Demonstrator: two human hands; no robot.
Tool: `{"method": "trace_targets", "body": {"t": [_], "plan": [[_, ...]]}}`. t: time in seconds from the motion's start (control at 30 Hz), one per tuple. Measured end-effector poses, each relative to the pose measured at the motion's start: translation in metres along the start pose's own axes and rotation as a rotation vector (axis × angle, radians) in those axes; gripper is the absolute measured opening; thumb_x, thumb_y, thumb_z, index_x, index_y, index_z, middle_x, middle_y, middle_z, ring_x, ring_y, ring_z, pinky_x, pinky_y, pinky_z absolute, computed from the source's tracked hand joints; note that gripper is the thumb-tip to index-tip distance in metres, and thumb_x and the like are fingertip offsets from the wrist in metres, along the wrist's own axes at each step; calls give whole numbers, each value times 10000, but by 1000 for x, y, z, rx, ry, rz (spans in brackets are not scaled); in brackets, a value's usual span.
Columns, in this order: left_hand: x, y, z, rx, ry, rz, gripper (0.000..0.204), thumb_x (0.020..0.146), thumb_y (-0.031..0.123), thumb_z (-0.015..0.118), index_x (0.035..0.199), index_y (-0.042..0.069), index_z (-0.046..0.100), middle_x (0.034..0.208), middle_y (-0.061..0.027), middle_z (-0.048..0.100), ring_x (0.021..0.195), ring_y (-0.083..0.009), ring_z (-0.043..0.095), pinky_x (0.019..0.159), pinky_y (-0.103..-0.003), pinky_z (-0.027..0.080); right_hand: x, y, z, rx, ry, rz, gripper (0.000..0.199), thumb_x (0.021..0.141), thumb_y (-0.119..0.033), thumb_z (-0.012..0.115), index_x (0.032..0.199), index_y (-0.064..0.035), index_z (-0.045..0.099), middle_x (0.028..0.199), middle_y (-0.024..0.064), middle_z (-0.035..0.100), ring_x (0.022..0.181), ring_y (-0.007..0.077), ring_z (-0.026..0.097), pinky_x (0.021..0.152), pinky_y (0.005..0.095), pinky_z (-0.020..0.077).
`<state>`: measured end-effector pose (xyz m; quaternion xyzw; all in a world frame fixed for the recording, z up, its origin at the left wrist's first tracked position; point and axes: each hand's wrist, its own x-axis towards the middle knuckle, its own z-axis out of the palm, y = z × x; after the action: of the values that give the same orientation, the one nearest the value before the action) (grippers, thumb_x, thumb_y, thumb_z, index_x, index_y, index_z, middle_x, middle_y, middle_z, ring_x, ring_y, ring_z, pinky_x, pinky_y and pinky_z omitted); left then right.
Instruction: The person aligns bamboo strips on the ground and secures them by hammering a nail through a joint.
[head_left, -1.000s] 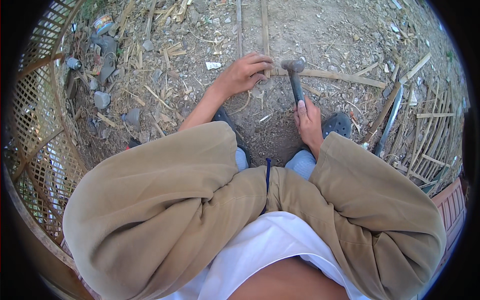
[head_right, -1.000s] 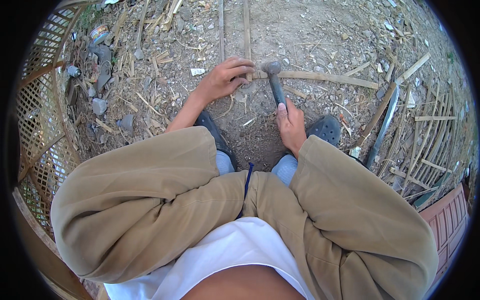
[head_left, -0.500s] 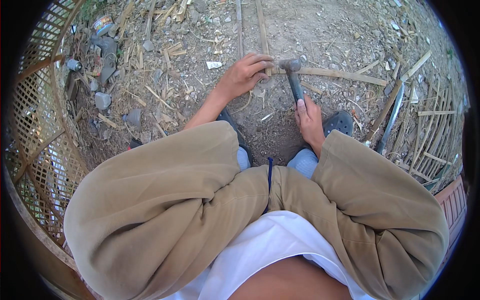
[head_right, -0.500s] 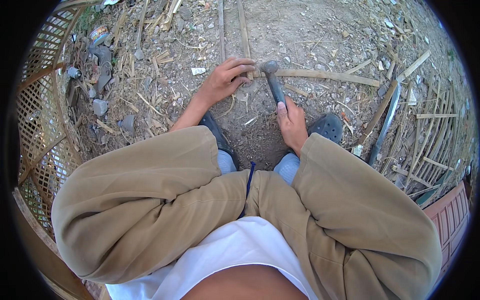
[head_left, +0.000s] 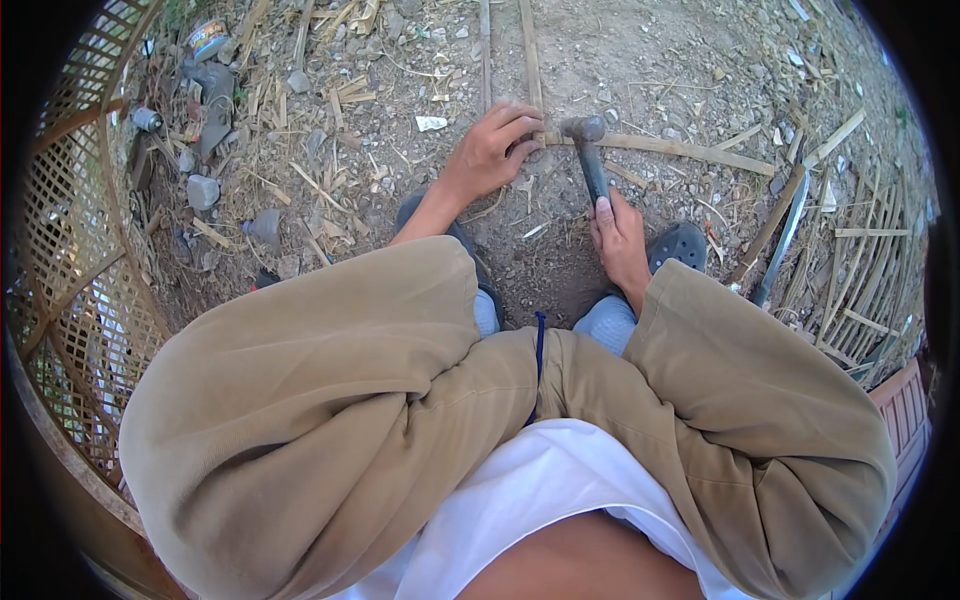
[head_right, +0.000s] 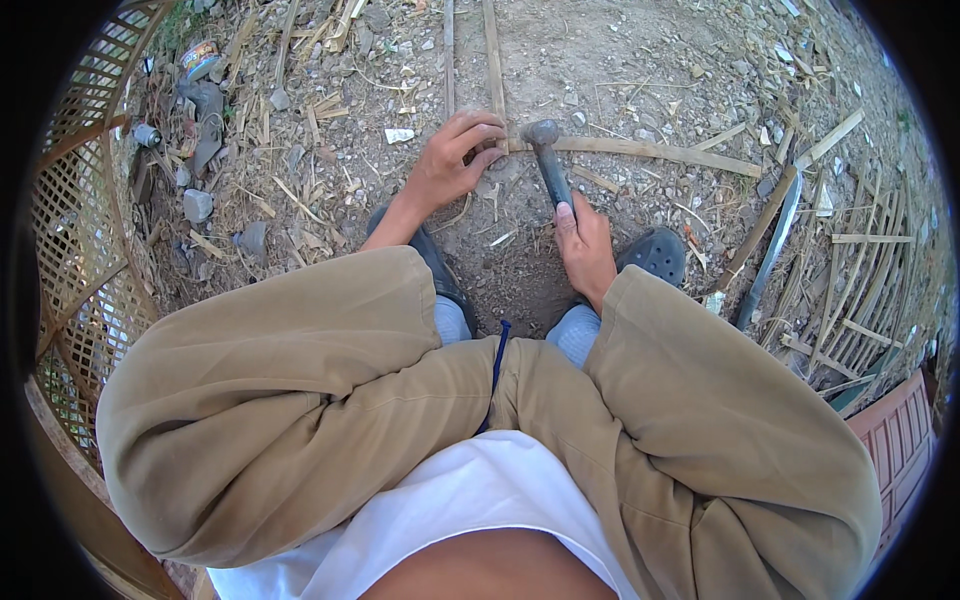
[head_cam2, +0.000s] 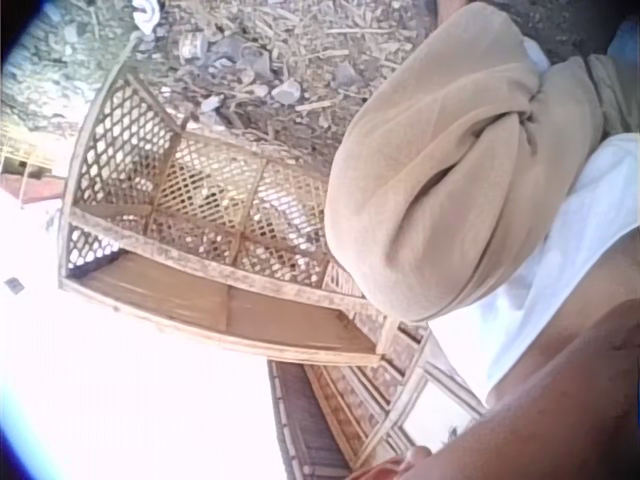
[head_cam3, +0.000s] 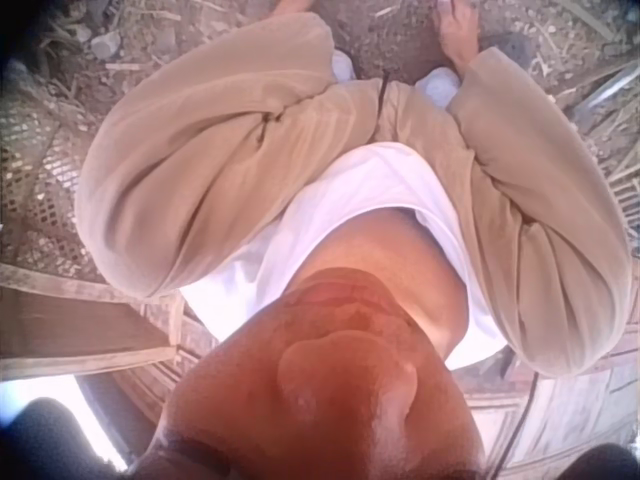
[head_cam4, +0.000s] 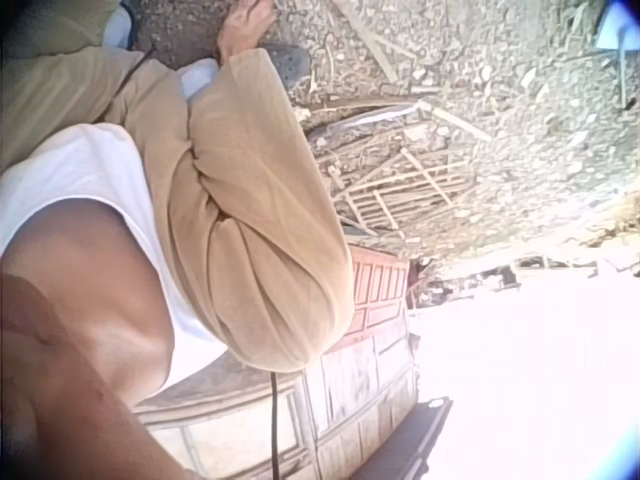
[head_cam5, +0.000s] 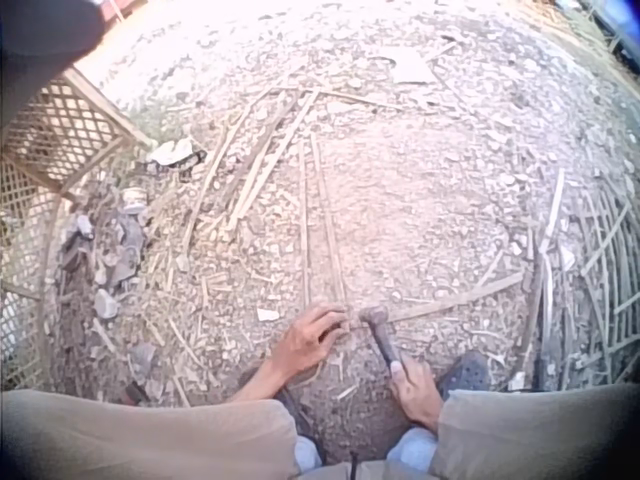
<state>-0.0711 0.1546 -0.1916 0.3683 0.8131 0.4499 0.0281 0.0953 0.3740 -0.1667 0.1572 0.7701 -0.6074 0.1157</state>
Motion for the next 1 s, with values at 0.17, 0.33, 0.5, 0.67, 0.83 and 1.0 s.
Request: {"method": "trace_targets", "body": {"t": [0.17, 0.33, 0.5, 0.67, 0.83, 1.0], "plan": [[-2, 0, 5, -31, 32, -36, 223, 859, -17, 790, 1066, 28, 720, 1083, -114, 713, 1033, -324, 697, 884, -406, 578, 0, -10, -2, 4, -36, 50, 428, 1166, -359, 465, 933, -9, 547, 585, 48, 500, 506, 148, 483, 496, 360, 369], [-4, -6, 12, -48, 49, -20, 189, 863, -26, 779, 1032, 26, 713, 1004, -115, 674, 965, -324, 689, 830, -411, 572, 0, -8, -2, -3, -35, 48, 432, 1166, -366, 463, 932, -11, 542, 581, 46, 497, 505, 150, 485, 496, 359, 371], [-5, -5, 16, -53, 107, -24, 174, 859, -40, 773, 1008, 23, 707, 964, -116, 649, 932, -330, 681, 804, -420, 561, 0, -6, -1, -12, -40, 54, 440, 1167, -375, 458, 925, -15, 534, 577, 43, 488, 504, 151, 486, 493, 360, 370], [-7, -2, 21, 6, 188, -27, 172, 826, -56, 770, 964, 30, 713, 956, -113, 659, 927, -325, 659, 793, -435, 539, -1, -14, -1, 34, -58, 0, 453, 1168, -394, 460, 913, -28, 535, 583, 21, 483, 507, 120, 467, 486, 342, 355], [-5, -3, 23, 114, 228, 7, 176, 778, -61, 773, 898, 57, 723, 900, -70, 670, 930, -293, 648, 831, -421, 514, 0, -15, -1, 22, -62, 2, 457, 1167, -395, 462, 903, -32, 544, 586, 10, 483, 510, 108, 461, 486, 331, 351], [-6, -3, 31, 66, 277, -39, 158, 759, -58, 772, 844, 67, 727, 879, -59, 680, 932, -284, 655, 841, -418, 509, -1, -10, -1, 28, -57, 23, 455, 1167, -390, 462, 906, -30, 559, 587, 12, 487, 510, 108, 467, 489, 327, 357]]}}
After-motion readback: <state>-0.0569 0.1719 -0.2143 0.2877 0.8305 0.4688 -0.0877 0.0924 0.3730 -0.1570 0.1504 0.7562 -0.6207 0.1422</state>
